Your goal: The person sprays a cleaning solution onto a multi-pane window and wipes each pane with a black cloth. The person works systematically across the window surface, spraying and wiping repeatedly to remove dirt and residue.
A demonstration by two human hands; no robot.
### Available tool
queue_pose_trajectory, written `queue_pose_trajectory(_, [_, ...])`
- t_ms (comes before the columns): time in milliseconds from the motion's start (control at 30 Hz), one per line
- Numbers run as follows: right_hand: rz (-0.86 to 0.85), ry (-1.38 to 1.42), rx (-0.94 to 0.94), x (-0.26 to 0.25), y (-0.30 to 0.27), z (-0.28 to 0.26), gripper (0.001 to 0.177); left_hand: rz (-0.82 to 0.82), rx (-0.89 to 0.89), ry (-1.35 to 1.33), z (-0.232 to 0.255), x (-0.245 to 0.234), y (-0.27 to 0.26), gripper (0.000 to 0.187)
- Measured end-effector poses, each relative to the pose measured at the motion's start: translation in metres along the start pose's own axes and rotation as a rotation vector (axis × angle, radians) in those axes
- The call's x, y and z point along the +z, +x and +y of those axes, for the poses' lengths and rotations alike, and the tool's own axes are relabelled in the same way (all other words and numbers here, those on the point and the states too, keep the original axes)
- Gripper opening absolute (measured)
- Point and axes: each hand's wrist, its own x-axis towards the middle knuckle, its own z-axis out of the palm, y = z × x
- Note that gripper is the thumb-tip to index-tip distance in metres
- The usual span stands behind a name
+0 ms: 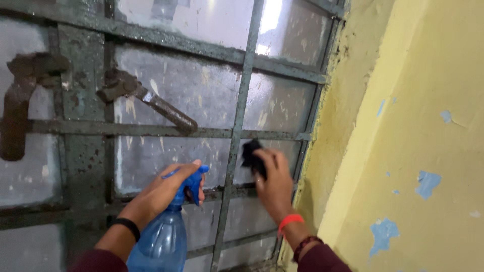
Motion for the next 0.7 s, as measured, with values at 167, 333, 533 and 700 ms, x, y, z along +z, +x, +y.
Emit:
queue_pose_trajectory(167, [-0.115, -0.037, -0.018, -0.003, -0.007, 0.007, 0.05, 0.008, 0.01, 0.047, 0.003, 0.0, -0.003, 0.049])
queue_pose_trajectory(333, [0.157, -0.008, 0.231, 0.007, -0.012, 0.005, 0.041, 0.005, 0.033, 0.021, 0.0, -0.001, -0.003, 0.048])
queue_pose_trajectory(533, [0.163, -0.005, 0.198, 0.01, -0.018, 0.007, 0.041, -0.013, 0.056, 0.022, -0.002, -0.001, -0.001, 0.049])
queue_pose_trajectory(700, [0.172, -0.013, 0.231, 0.011, -0.023, 0.005, 0.039, -0.009, 0.037, 0.033, -0.001, -0.001, -0.001, 0.05])
